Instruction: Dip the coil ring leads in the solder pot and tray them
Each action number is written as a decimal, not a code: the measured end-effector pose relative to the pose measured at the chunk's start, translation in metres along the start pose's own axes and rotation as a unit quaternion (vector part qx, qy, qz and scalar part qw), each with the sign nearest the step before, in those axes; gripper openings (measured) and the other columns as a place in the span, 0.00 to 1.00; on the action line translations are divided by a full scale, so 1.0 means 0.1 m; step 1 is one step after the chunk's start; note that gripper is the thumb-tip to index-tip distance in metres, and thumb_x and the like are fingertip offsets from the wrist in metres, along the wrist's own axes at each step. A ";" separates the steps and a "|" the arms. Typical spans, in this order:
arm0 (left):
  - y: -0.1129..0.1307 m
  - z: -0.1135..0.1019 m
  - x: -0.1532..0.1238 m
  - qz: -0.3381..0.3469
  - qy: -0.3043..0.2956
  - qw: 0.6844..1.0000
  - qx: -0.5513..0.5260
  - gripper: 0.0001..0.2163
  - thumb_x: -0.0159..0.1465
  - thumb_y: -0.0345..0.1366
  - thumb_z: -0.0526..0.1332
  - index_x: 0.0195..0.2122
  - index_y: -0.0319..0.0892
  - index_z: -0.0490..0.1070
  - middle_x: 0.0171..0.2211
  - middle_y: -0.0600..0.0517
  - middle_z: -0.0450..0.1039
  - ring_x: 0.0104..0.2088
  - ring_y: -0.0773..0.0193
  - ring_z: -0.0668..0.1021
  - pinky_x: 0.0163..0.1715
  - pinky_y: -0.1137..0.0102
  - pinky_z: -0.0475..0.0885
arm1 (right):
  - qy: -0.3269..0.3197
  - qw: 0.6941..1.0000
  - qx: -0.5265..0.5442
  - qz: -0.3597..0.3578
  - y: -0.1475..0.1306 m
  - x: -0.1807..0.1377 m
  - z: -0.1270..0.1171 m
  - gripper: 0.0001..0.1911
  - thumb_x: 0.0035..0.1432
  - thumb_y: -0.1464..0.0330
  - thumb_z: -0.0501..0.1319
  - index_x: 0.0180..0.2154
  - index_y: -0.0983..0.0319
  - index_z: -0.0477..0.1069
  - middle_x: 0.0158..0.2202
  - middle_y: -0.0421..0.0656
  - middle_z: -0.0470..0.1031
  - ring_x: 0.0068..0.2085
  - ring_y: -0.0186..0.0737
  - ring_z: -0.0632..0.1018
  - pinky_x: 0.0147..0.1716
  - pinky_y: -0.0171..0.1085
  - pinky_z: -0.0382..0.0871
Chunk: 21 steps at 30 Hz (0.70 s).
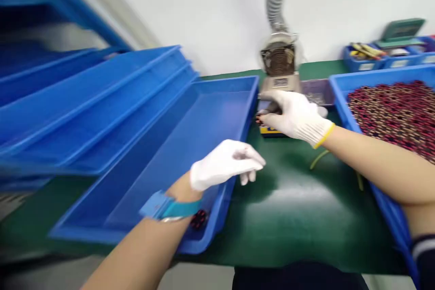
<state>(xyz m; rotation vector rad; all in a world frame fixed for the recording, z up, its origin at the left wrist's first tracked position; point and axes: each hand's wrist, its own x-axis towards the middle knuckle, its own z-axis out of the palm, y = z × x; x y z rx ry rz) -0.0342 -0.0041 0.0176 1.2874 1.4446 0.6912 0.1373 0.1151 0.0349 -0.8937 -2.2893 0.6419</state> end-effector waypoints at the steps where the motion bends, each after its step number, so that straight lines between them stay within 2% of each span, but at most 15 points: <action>1: 0.00 -0.02 0.03 -0.007 0.048 0.999 0.015 0.14 0.54 0.42 0.68 0.34 0.37 0.74 0.22 0.51 0.75 0.20 0.66 0.75 0.22 0.71 0.71 | 0.001 1.000 0.020 0.015 0.06 0.04 -0.01 0.26 0.55 0.62 0.65 0.56 0.57 0.71 0.39 0.41 0.79 0.43 0.44 0.79 0.46 0.43 0.74; 4: 0.00 0.06 0.11 -0.001 0.186 0.981 0.048 0.27 0.48 0.46 0.73 0.46 0.38 0.70 0.33 0.49 0.78 0.24 0.66 0.77 0.26 0.70 0.73 | -0.022 0.993 0.110 0.026 0.11 0.16 0.06 0.27 0.54 0.62 0.65 0.56 0.58 0.71 0.39 0.40 0.80 0.41 0.39 0.80 0.44 0.37 0.75; 6: 0.00 0.16 0.15 0.007 0.220 0.974 0.048 0.33 0.45 0.47 0.74 0.49 0.39 0.68 0.39 0.47 0.77 0.28 0.65 0.78 0.27 0.70 0.74 | -0.036 0.988 0.146 0.026 0.09 0.17 0.12 0.27 0.54 0.62 0.66 0.56 0.58 0.71 0.40 0.40 0.80 0.41 0.37 0.80 0.44 0.36 0.75; 7: 0.00 0.21 0.17 0.009 0.223 0.974 0.037 0.32 0.45 0.48 0.74 0.48 0.39 0.68 0.40 0.47 0.77 0.29 0.64 0.79 0.26 0.70 0.74 | -0.040 0.987 0.154 0.024 0.07 0.16 0.15 0.27 0.54 0.63 0.66 0.56 0.58 0.71 0.40 0.40 0.80 0.41 0.37 0.80 0.44 0.36 0.75; 11: 0.01 0.26 0.20 0.048 0.221 0.973 -0.044 0.17 0.58 0.49 0.64 0.36 0.37 0.71 0.27 0.49 0.76 0.24 0.63 0.78 0.18 0.72 0.69 | -0.038 0.986 0.161 0.004 0.01 0.10 0.18 0.25 0.54 0.66 0.66 0.55 0.61 0.71 0.41 0.41 0.79 0.44 0.37 0.80 0.46 0.35 0.74; 13: 0.01 0.23 0.15 0.092 0.247 0.962 -0.070 0.13 0.61 0.44 0.61 0.33 0.37 0.71 0.23 0.51 0.75 0.20 0.64 0.77 0.18 0.72 0.68 | -0.027 0.985 0.169 -0.004 0.01 0.09 0.19 0.25 0.54 0.68 0.65 0.55 0.61 0.71 0.40 0.40 0.79 0.44 0.36 0.80 0.46 0.35 0.74; 15: 0.02 0.17 0.09 0.147 0.297 0.938 -0.101 0.09 0.60 0.40 0.62 0.33 0.38 0.72 0.22 0.52 0.75 0.18 0.65 0.75 0.17 0.72 0.68 | -0.013 0.983 0.180 -0.011 0.01 0.10 0.20 0.25 0.55 0.69 0.65 0.55 0.61 0.70 0.39 0.40 0.79 0.44 0.36 0.80 0.47 0.36 0.74; 18: 0.03 0.09 0.05 0.208 0.375 0.894 -0.131 0.11 0.60 0.43 0.61 0.30 0.39 0.71 0.21 0.54 0.73 0.17 0.66 0.74 0.15 0.71 0.66 | -0.006 0.980 0.198 -0.029 0.01 0.09 0.21 0.26 0.55 0.68 0.64 0.56 0.61 0.68 0.38 0.40 0.79 0.44 0.38 0.80 0.48 0.38 0.75; 21: 0.06 0.10 0.10 0.177 0.411 0.890 -0.082 0.18 0.63 0.52 0.57 0.29 0.40 0.70 0.21 0.53 0.72 0.19 0.66 0.75 0.16 0.72 0.67 | -0.014 0.979 0.198 -0.040 -0.02 0.05 0.22 0.26 0.56 0.68 0.64 0.57 0.60 0.68 0.39 0.40 0.78 0.45 0.38 0.80 0.48 0.39 0.74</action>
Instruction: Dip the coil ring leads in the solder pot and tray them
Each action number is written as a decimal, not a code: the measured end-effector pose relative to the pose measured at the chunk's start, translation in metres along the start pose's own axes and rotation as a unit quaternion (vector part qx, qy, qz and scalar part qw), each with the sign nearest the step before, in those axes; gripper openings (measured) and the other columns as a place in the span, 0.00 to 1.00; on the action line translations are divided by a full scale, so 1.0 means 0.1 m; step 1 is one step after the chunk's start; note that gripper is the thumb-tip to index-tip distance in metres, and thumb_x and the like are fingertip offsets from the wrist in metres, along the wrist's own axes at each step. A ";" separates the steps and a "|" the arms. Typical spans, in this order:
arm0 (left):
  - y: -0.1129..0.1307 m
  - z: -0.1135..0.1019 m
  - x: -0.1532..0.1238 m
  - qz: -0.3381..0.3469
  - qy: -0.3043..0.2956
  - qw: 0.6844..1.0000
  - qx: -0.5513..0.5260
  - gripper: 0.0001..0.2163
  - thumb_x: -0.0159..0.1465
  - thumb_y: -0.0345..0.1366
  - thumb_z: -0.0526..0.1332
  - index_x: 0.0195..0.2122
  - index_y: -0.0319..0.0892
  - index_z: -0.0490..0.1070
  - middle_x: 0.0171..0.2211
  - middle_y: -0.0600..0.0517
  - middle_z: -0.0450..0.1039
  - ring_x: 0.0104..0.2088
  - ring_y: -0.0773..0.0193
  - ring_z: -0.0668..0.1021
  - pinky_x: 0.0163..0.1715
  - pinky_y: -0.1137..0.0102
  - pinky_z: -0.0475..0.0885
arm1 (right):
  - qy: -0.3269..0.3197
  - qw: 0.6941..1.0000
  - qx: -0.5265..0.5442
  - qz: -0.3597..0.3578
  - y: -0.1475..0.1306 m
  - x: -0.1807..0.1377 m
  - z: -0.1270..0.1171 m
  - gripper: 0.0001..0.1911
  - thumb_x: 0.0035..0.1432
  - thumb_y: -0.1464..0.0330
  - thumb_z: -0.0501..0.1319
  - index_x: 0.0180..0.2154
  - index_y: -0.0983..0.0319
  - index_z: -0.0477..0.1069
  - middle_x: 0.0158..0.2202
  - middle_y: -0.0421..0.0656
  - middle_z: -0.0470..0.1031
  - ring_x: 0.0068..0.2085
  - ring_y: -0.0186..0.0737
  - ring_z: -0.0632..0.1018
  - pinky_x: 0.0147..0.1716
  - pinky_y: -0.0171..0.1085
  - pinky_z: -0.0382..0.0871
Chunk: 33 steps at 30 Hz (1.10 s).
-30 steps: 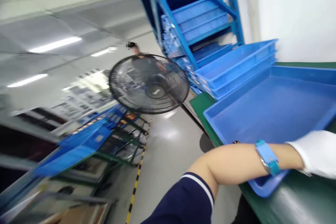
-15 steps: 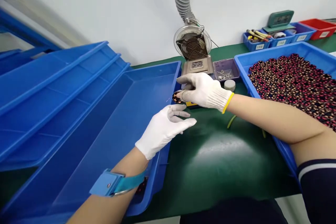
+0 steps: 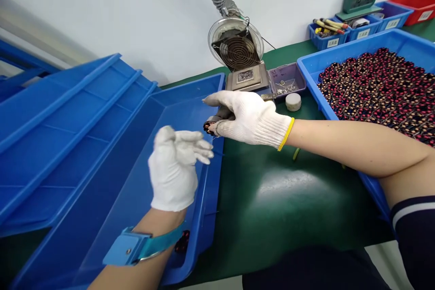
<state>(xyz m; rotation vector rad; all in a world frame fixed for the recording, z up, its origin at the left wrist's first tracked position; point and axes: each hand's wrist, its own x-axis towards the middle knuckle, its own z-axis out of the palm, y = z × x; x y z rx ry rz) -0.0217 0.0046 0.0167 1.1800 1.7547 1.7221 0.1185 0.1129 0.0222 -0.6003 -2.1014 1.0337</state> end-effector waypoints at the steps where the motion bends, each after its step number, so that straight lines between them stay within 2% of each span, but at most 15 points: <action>1: 0.01 0.03 0.00 -0.005 -0.005 0.999 0.037 0.19 0.63 0.52 0.57 0.28 0.40 0.69 0.20 0.54 0.72 0.19 0.67 0.74 0.16 0.73 0.67 | 0.000 1.000 -0.009 0.001 -0.01 -0.01 0.00 0.26 0.55 0.69 0.64 0.56 0.60 0.69 0.40 0.40 0.78 0.45 0.39 0.80 0.49 0.39 0.74; 5: 0.11 0.03 -0.09 0.010 -0.047 0.991 0.125 0.15 0.63 0.43 0.61 0.23 0.41 0.68 0.15 0.56 0.67 0.14 0.70 0.70 0.15 0.74 0.65 | 0.011 1.000 -0.029 -0.002 -0.03 -0.02 -0.01 0.25 0.55 0.69 0.64 0.56 0.59 0.69 0.40 0.40 0.78 0.46 0.39 0.79 0.50 0.40 0.74; 8: 0.16 -0.08 -0.13 -0.007 -0.107 0.988 0.112 0.15 0.60 0.39 0.63 0.18 0.42 0.67 0.12 0.56 0.65 0.12 0.70 0.67 0.12 0.74 0.61 | 0.019 1.000 0.006 -0.005 -0.02 0.03 -0.05 0.25 0.56 0.70 0.63 0.56 0.62 0.68 0.39 0.41 0.78 0.44 0.37 0.80 0.48 0.38 0.75; 9: 0.16 -0.12 -0.12 -0.014 -0.111 0.989 0.095 0.16 0.60 0.39 0.64 0.17 0.42 0.66 0.12 0.57 0.64 0.12 0.71 0.65 0.12 0.74 0.60 | 0.022 1.000 0.019 -0.001 -0.03 0.04 -0.06 0.25 0.56 0.70 0.63 0.56 0.63 0.68 0.39 0.41 0.78 0.44 0.37 0.80 0.48 0.38 0.75; 11: 0.14 -0.13 -0.07 -0.022 -0.079 0.995 0.049 0.16 0.61 0.42 0.62 0.18 0.42 0.66 0.12 0.56 0.64 0.12 0.70 0.65 0.12 0.73 0.60 | 0.022 0.999 0.040 0.007 -0.04 0.04 -0.05 0.26 0.55 0.71 0.64 0.56 0.64 0.68 0.39 0.42 0.78 0.43 0.37 0.80 0.47 0.37 0.76; 14: 0.10 -0.06 -0.01 -0.013 -0.020 0.999 0.040 0.18 0.63 0.51 0.58 0.27 0.41 0.70 0.18 0.54 0.70 0.16 0.68 0.70 0.15 0.72 0.63 | 0.015 0.999 0.048 0.003 -0.06 0.00 -0.02 0.25 0.55 0.71 0.64 0.56 0.63 0.68 0.39 0.41 0.78 0.43 0.37 0.80 0.45 0.37 0.77; 16: 0.11 0.00 -0.02 -0.008 -0.018 0.996 0.086 0.17 0.62 0.50 0.59 0.27 0.41 0.69 0.19 0.55 0.70 0.17 0.68 0.71 0.16 0.73 0.65 | 0.011 0.999 0.034 -0.003 -0.07 -0.03 0.01 0.25 0.54 0.70 0.64 0.55 0.61 0.70 0.39 0.40 0.78 0.43 0.37 0.80 0.45 0.37 0.76; 19: 0.17 0.00 -0.08 -0.002 -0.039 0.988 0.147 0.15 0.62 0.44 0.61 0.23 0.42 0.67 0.15 0.57 0.67 0.14 0.70 0.68 0.16 0.73 0.64 | 0.010 1.000 0.019 -0.004 -0.06 -0.04 0.01 0.25 0.54 0.70 0.64 0.55 0.60 0.70 0.40 0.39 0.78 0.44 0.37 0.80 0.46 0.38 0.76; 21: 0.21 -0.05 -0.12 -0.004 -0.088 0.979 0.182 0.14 0.62 0.43 0.60 0.22 0.43 0.67 0.14 0.57 0.66 0.13 0.69 0.67 0.16 0.72 0.62 | 0.015 0.999 0.032 -0.003 -0.03 -0.02 -0.01 0.25 0.55 0.70 0.63 0.55 0.61 0.69 0.39 0.39 0.78 0.43 0.36 0.80 0.45 0.36 0.76; 22: 0.21 -0.07 -0.13 -0.009 -0.136 0.969 0.208 0.15 0.61 0.44 0.60 0.20 0.43 0.67 0.14 0.57 0.66 0.14 0.69 0.67 0.16 0.72 0.62 | 0.022 0.999 0.040 -0.007 -0.02 0.00 -0.03 0.25 0.55 0.71 0.63 0.56 0.63 0.68 0.39 0.40 0.79 0.43 0.35 0.80 0.45 0.35 0.76; 25: 0.16 -0.07 -0.12 -0.025 -0.303 0.901 0.309 0.19 0.61 0.48 0.59 0.17 0.44 0.62 0.14 0.56 0.65 0.16 0.68 0.67 0.19 0.71 0.62 | 0.051 0.998 -0.001 -0.022 0.04 0.11 -0.15 0.25 0.56 0.71 0.62 0.56 0.65 0.68 0.42 0.41 0.78 0.44 0.34 0.79 0.48 0.33 0.75; 27: 0.10 -0.01 -0.09 -0.035 -0.372 0.853 0.363 0.20 0.61 0.52 0.57 0.18 0.44 0.62 0.16 0.56 0.66 0.19 0.66 0.68 0.21 0.70 0.62 | 0.069 0.993 -0.095 -0.025 0.09 0.24 -0.28 0.25 0.57 0.69 0.61 0.57 0.63 0.67 0.44 0.40 0.78 0.47 0.35 0.78 0.50 0.35 0.73; 30: 0.02 0.07 -0.07 -0.049 -0.433 0.806 0.400 0.18 0.61 0.54 0.56 0.25 0.44 0.68 0.22 0.55 0.71 0.24 0.62 0.72 0.25 0.69 0.64 | 0.100 0.954 -0.281 -0.023 0.13 0.52 -0.53 0.24 0.59 0.66 0.60 0.57 0.57 0.68 0.49 0.39 0.76 0.51 0.43 0.76 0.50 0.43 0.73; 33: -0.01 0.08 -0.06 -0.061 -0.461 0.796 0.387 0.19 0.62 0.54 0.55 0.34 0.45 0.74 0.30 0.52 0.77 0.30 0.58 0.76 0.31 0.67 0.68 | 0.089 0.889 -0.449 0.005 0.10 0.87 -0.72 0.22 0.59 0.64 0.59 0.56 0.53 0.69 0.52 0.42 0.74 0.51 0.52 0.75 0.46 0.49 0.73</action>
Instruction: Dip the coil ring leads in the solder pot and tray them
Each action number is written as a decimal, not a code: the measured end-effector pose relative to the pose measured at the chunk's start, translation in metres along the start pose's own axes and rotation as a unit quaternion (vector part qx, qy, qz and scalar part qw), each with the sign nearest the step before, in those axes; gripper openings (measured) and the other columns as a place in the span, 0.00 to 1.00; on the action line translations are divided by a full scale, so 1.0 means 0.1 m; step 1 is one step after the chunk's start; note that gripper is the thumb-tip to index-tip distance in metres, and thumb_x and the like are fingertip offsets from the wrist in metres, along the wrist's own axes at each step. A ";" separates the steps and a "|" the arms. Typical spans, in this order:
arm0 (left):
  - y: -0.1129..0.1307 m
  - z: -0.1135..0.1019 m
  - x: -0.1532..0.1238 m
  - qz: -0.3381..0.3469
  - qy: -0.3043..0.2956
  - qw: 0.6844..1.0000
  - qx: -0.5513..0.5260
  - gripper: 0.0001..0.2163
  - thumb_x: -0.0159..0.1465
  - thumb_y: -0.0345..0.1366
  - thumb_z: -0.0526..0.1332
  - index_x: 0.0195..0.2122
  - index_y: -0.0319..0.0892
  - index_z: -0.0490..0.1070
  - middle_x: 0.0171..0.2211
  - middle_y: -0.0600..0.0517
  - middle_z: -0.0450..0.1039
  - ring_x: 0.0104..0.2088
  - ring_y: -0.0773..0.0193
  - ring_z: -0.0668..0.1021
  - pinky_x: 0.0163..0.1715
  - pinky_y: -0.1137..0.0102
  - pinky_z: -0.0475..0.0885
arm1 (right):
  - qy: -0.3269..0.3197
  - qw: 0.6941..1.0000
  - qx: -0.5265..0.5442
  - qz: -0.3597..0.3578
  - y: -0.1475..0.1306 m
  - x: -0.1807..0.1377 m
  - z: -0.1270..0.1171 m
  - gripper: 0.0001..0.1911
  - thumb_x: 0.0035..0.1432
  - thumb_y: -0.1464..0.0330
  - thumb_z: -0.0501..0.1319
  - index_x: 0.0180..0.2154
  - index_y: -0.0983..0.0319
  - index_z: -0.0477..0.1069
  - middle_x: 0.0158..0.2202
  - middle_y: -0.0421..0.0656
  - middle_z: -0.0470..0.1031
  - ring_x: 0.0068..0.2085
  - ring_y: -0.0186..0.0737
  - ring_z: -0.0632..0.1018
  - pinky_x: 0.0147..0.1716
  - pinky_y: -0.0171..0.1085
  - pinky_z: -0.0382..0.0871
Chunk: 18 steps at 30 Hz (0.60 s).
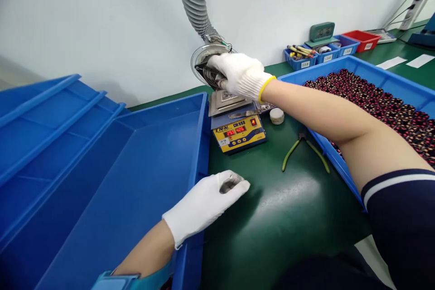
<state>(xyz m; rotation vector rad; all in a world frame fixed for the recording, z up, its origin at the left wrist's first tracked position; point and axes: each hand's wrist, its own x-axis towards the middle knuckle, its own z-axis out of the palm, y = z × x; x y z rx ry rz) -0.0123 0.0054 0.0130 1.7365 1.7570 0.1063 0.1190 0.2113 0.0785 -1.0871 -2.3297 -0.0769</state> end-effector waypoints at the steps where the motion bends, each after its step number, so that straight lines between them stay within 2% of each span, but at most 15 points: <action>1: -0.01 0.00 -0.01 0.003 0.000 1.000 -0.009 0.19 0.62 0.54 0.55 0.37 0.45 0.75 0.32 0.51 0.78 0.33 0.57 0.77 0.33 0.66 0.69 | -0.021 0.999 -0.046 -0.001 0.00 0.11 -0.01 0.22 0.59 0.64 0.59 0.56 0.53 0.69 0.52 0.44 0.74 0.51 0.54 0.75 0.45 0.50 0.73; 4: -0.03 -0.01 -0.03 0.012 0.010 0.999 -0.031 0.21 0.61 0.54 0.56 0.43 0.44 0.76 0.38 0.49 0.79 0.37 0.56 0.79 0.38 0.65 0.70 | -0.096 0.986 -0.135 -0.017 -0.08 0.36 -0.01 0.23 0.58 0.68 0.59 0.56 0.58 0.68 0.54 0.49 0.72 0.53 0.59 0.74 0.45 0.53 0.73; 8: -0.05 0.00 -0.04 0.020 0.014 0.998 -0.058 0.22 0.60 0.53 0.57 0.46 0.42 0.76 0.39 0.49 0.80 0.37 0.56 0.80 0.39 0.65 0.72 | -0.159 0.969 -0.186 -0.033 -0.24 0.46 0.08 0.23 0.59 0.75 0.57 0.57 0.64 0.68 0.55 0.53 0.71 0.54 0.60 0.73 0.48 0.55 0.71; 14: -0.07 0.04 -0.04 0.030 0.018 0.997 -0.066 0.23 0.60 0.53 0.58 0.47 0.41 0.76 0.36 0.48 0.80 0.34 0.57 0.79 0.36 0.66 0.72 | -0.170 0.959 -0.221 -0.042 -0.25 0.49 0.24 0.22 0.57 0.77 0.58 0.54 0.65 0.71 0.53 0.54 0.73 0.52 0.58 0.75 0.47 0.52 0.73; 18: -0.10 0.05 -0.04 0.035 0.016 0.998 -0.054 0.24 0.60 0.53 0.57 0.49 0.40 0.76 0.38 0.47 0.80 0.36 0.56 0.80 0.36 0.66 0.72 | -0.152 0.961 -0.227 -0.050 -0.22 0.51 0.29 0.23 0.57 0.76 0.57 0.55 0.65 0.69 0.51 0.52 0.74 0.52 0.52 0.75 0.50 0.49 0.71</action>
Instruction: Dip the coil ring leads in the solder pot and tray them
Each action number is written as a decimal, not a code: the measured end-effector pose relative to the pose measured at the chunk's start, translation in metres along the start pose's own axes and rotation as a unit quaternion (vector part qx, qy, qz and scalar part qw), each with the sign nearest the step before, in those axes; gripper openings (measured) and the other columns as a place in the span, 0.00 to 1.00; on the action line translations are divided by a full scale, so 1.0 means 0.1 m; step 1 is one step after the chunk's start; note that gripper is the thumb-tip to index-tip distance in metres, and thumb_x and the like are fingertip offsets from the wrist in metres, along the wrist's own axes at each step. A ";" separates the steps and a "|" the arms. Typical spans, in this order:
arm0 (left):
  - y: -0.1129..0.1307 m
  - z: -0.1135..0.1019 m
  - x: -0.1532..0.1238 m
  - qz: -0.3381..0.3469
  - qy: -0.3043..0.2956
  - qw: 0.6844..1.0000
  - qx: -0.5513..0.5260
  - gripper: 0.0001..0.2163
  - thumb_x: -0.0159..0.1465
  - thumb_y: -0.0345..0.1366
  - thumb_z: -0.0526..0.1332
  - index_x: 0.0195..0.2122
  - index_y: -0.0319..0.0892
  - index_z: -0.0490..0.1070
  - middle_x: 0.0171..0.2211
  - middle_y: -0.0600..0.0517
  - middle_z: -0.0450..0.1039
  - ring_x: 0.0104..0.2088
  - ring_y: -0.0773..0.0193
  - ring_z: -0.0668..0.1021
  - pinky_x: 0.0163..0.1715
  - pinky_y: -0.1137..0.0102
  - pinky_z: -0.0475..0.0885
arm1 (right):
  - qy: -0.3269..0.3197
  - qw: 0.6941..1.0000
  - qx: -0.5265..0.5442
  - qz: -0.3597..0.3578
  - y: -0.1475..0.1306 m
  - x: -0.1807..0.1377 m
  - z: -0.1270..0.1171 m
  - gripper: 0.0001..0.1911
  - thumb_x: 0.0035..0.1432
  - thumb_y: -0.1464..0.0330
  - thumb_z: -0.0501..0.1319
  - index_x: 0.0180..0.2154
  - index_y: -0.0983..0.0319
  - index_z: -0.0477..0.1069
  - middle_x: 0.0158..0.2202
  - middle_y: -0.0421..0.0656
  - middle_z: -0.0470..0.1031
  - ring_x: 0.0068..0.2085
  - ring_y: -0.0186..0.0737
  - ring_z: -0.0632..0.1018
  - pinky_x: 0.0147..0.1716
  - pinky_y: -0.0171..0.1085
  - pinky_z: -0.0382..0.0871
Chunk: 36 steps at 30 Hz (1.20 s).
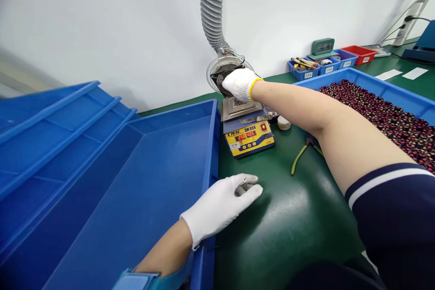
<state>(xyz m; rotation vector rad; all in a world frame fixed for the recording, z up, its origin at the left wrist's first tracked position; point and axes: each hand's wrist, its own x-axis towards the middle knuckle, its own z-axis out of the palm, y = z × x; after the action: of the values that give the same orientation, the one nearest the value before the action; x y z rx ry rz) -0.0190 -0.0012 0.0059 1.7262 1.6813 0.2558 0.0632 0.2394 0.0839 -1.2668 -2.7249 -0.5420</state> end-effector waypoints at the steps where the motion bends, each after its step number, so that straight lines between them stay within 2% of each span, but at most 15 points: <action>1: -0.01 0.00 0.00 0.002 -0.002 1.000 0.003 0.25 0.60 0.53 0.57 0.49 0.40 0.76 0.38 0.47 0.80 0.36 0.56 0.80 0.36 0.65 0.73 | 0.002 1.000 0.000 0.001 -0.01 0.00 0.00 0.23 0.57 0.76 0.57 0.55 0.65 0.69 0.51 0.52 0.74 0.52 0.52 0.75 0.49 0.49 0.71; 4: -0.01 0.01 0.00 0.005 0.000 1.000 0.006 0.25 0.60 0.54 0.57 0.49 0.40 0.75 0.36 0.48 0.80 0.36 0.55 0.80 0.36 0.65 0.73 | -0.003 1.000 0.003 -0.003 -0.04 -0.01 -0.04 0.22 0.56 0.76 0.58 0.54 0.64 0.71 0.52 0.53 0.74 0.51 0.57 0.76 0.47 0.54 0.72; 7: 0.02 0.00 -0.01 0.000 0.013 0.999 -0.037 0.25 0.60 0.52 0.59 0.50 0.38 0.75 0.37 0.48 0.80 0.36 0.56 0.80 0.39 0.64 0.73 | -0.021 1.000 0.007 0.002 -0.06 -0.05 -0.14 0.24 0.56 0.78 0.57 0.55 0.66 0.70 0.53 0.55 0.73 0.53 0.61 0.75 0.47 0.55 0.72; 9: 0.04 0.00 -0.01 -0.005 0.038 0.995 -0.094 0.25 0.60 0.50 0.61 0.51 0.37 0.73 0.39 0.47 0.79 0.38 0.58 0.79 0.42 0.65 0.73 | -0.026 0.999 0.015 0.016 -0.04 -0.08 -0.23 0.24 0.56 0.76 0.59 0.55 0.66 0.70 0.53 0.55 0.72 0.53 0.61 0.74 0.46 0.54 0.72; 11: 0.02 -0.01 0.02 -0.003 0.092 0.983 -0.161 0.24 0.60 0.49 0.62 0.52 0.37 0.72 0.42 0.46 0.78 0.41 0.58 0.79 0.45 0.65 0.73 | -0.014 0.999 0.034 0.028 -0.01 -0.13 -0.30 0.23 0.56 0.73 0.60 0.55 0.65 0.70 0.52 0.53 0.73 0.52 0.60 0.74 0.47 0.54 0.71; 13: -0.01 -0.01 0.06 0.010 0.164 0.959 -0.232 0.24 0.60 0.48 0.64 0.52 0.37 0.72 0.45 0.45 0.77 0.43 0.59 0.78 0.48 0.65 0.72 | 0.019 0.997 0.071 0.030 0.02 -0.19 -0.35 0.22 0.58 0.69 0.59 0.55 0.63 0.71 0.51 0.51 0.73 0.52 0.55 0.74 0.48 0.51 0.70; 15: -0.06 -0.02 0.11 0.027 0.234 0.921 -0.309 0.24 0.59 0.46 0.65 0.53 0.37 0.71 0.47 0.44 0.77 0.43 0.60 0.79 0.48 0.64 0.72 | 0.045 0.991 0.122 0.027 0.01 -0.27 -0.38 0.21 0.59 0.66 0.58 0.53 0.62 0.72 0.50 0.48 0.74 0.52 0.51 0.74 0.49 0.47 0.69; 18: -0.09 -0.03 0.16 0.035 0.303 0.858 -0.413 0.28 0.56 0.42 0.69 0.55 0.36 0.69 0.45 0.43 0.77 0.40 0.59 0.80 0.43 0.63 0.75 | 0.060 0.973 0.223 0.011 -0.15 -0.45 -0.38 0.20 0.55 0.59 0.63 0.49 0.57 0.76 0.46 0.43 0.76 0.48 0.47 0.76 0.46 0.41 0.70; 21: -0.09 -0.06 0.19 0.036 0.349 0.805 -0.478 0.28 0.53 0.38 0.71 0.54 0.36 0.69 0.42 0.44 0.78 0.37 0.61 0.81 0.38 0.66 0.77 | 0.040 0.935 0.352 -0.017 -0.39 -0.67 -0.31 0.24 0.52 0.55 0.65 0.51 0.54 0.75 0.44 0.39 0.78 0.46 0.44 0.78 0.45 0.38 0.71; 24: -0.11 -0.08 0.21 0.038 0.390 0.766 -0.510 0.21 0.52 0.35 0.71 0.47 0.35 0.74 0.37 0.47 0.79 0.33 0.64 0.81 0.35 0.68 0.77 | -0.006 0.895 0.444 -0.023 -0.60 -0.87 -0.20 0.28 0.53 0.55 0.64 0.56 0.54 0.71 0.43 0.38 0.79 0.44 0.41 0.79 0.44 0.36 0.72; 26: -0.13 -0.09 0.21 0.045 0.397 0.749 -0.529 0.18 0.52 0.35 0.70 0.43 0.35 0.75 0.34 0.49 0.79 0.30 0.66 0.80 0.34 0.69 0.76 | -0.057 0.862 0.502 -0.035 -0.66 -0.96 -0.12 0.29 0.55 0.56 0.63 0.58 0.54 0.69 0.41 0.39 0.80 0.39 0.39 0.80 0.40 0.34 0.74; 28: -0.17 -0.09 0.21 0.059 0.387 0.745 -0.540 0.17 0.52 0.35 0.70 0.42 0.35 0.75 0.31 0.51 0.78 0.29 0.66 0.80 0.33 0.69 0.76 | -0.121 0.817 0.561 -0.051 -0.65 -1.00 -0.06 0.26 0.56 0.58 0.62 0.56 0.56 0.70 0.37 0.39 0.80 0.33 0.35 0.80 0.33 0.32 0.74; 31: -0.19 -0.09 0.21 0.075 0.362 0.761 -0.533 0.16 0.52 0.36 0.70 0.41 0.35 0.76 0.29 0.52 0.77 0.28 0.66 0.80 0.33 0.69 0.77 | -0.185 0.757 0.625 -0.045 -0.57 -1.02 -0.04 0.17 0.57 0.59 0.62 0.46 0.60 0.76 0.31 0.40 0.80 0.24 0.32 0.77 0.23 0.29 0.71; 34: -0.19 -0.09 0.20 0.074 0.344 0.776 -0.524 0.17 0.52 0.37 0.70 0.40 0.35 0.76 0.30 0.52 0.78 0.28 0.66 0.80 0.33 0.69 0.76 | -0.204 0.724 0.658 -0.023 -0.49 -1.04 -0.06 0.11 0.57 0.61 0.62 0.37 0.62 0.76 0.28 0.41 0.79 0.21 0.30 0.75 0.21 0.28 0.70; 36: -0.17 -0.09 0.20 0.067 0.334 0.786 -0.517 0.17 0.52 0.39 0.70 0.40 0.35 0.75 0.32 0.50 0.78 0.28 0.66 0.80 0.34 0.69 0.76 | -0.207 0.721 0.661 -0.021 -0.46 -1.04 -0.05 0.09 0.58 0.63 0.62 0.35 0.62 0.76 0.27 0.41 0.78 0.22 0.30 0.75 0.21 0.28 0.71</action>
<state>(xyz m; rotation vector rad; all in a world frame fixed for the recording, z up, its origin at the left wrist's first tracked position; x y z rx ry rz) -0.0349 0.0190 -0.0040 0.8941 1.3465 1.6707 0.0960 0.1353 0.0523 -0.8434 -2.2769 1.5984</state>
